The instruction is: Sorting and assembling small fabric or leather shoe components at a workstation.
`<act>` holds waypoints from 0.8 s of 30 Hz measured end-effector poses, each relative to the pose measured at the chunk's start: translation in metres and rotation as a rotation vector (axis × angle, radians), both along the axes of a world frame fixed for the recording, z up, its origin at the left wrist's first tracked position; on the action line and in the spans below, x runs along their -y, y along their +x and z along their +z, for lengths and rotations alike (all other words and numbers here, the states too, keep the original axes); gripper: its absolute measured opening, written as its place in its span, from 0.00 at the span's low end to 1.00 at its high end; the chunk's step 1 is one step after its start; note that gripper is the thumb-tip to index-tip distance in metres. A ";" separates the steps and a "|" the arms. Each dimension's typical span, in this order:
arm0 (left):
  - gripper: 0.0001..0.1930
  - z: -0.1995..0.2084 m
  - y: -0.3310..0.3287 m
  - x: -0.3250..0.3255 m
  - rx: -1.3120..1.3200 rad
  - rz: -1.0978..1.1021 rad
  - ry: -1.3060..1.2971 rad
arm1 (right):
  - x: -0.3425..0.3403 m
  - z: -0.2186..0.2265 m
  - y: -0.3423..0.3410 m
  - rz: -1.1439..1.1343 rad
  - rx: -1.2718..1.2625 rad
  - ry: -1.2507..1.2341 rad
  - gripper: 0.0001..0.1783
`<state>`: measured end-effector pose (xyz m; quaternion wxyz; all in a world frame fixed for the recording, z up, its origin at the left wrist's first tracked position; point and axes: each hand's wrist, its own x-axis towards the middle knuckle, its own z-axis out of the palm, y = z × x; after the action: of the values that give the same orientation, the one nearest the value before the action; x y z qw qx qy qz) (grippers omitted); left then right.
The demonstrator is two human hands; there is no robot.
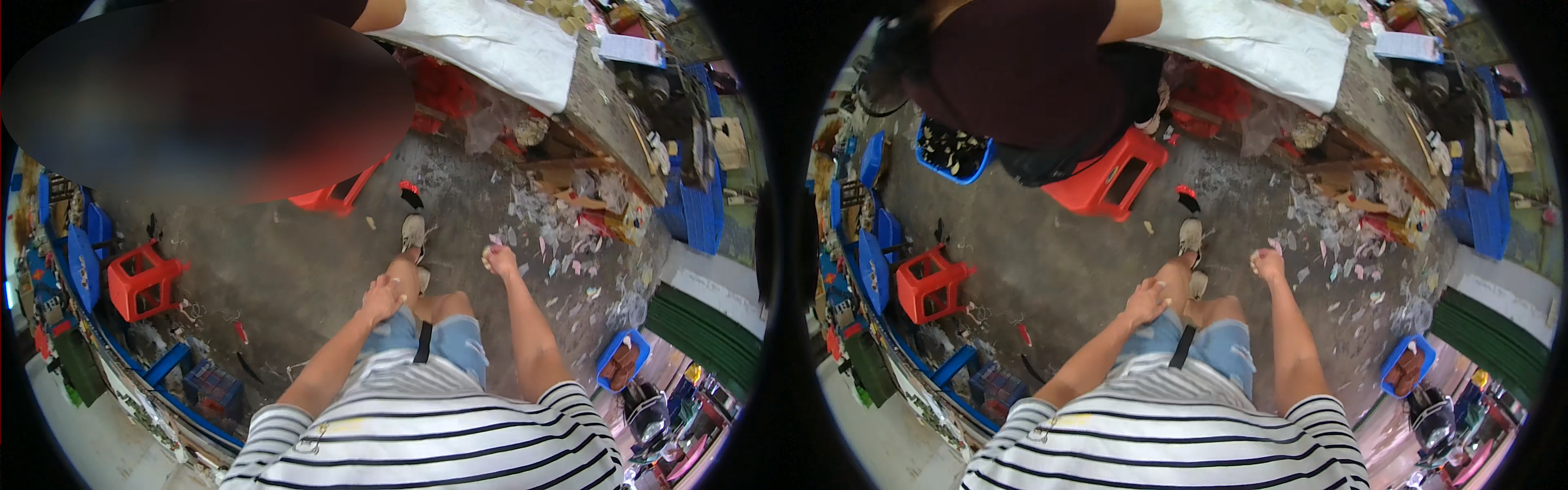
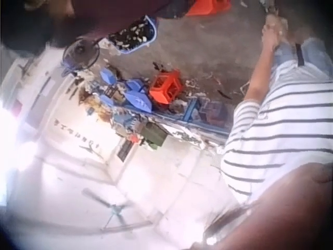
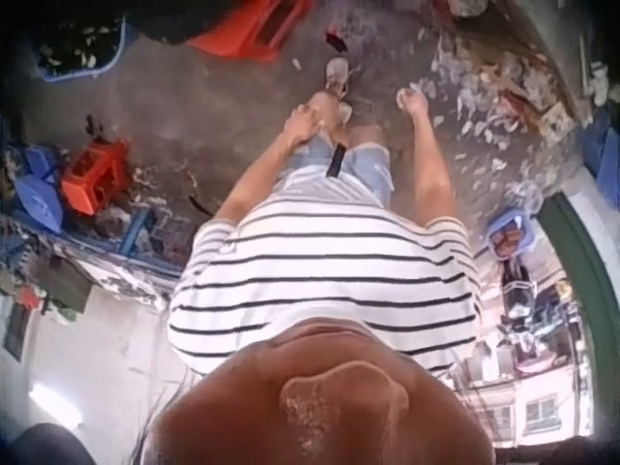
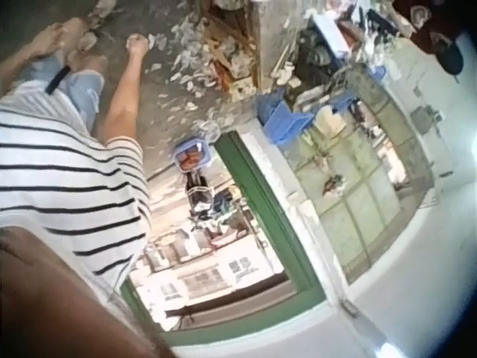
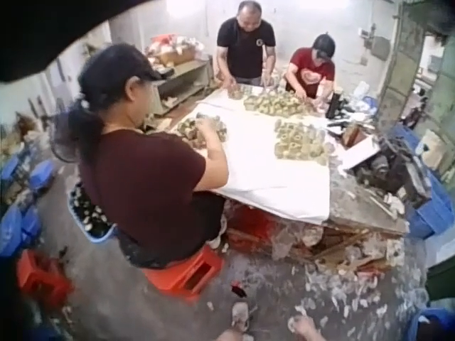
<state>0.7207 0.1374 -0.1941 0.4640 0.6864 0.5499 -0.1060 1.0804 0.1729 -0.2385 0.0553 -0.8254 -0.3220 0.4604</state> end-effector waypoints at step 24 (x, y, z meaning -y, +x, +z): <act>0.28 -0.084 0.235 0.000 -0.076 0.953 0.033 | -0.350 -0.173 0.090 0.691 -0.319 0.778 0.21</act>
<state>0.9562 0.1369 -0.2778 0.4297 0.3607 0.8215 0.1024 1.1708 0.5232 -0.4114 0.2504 -0.5100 -0.7088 0.4181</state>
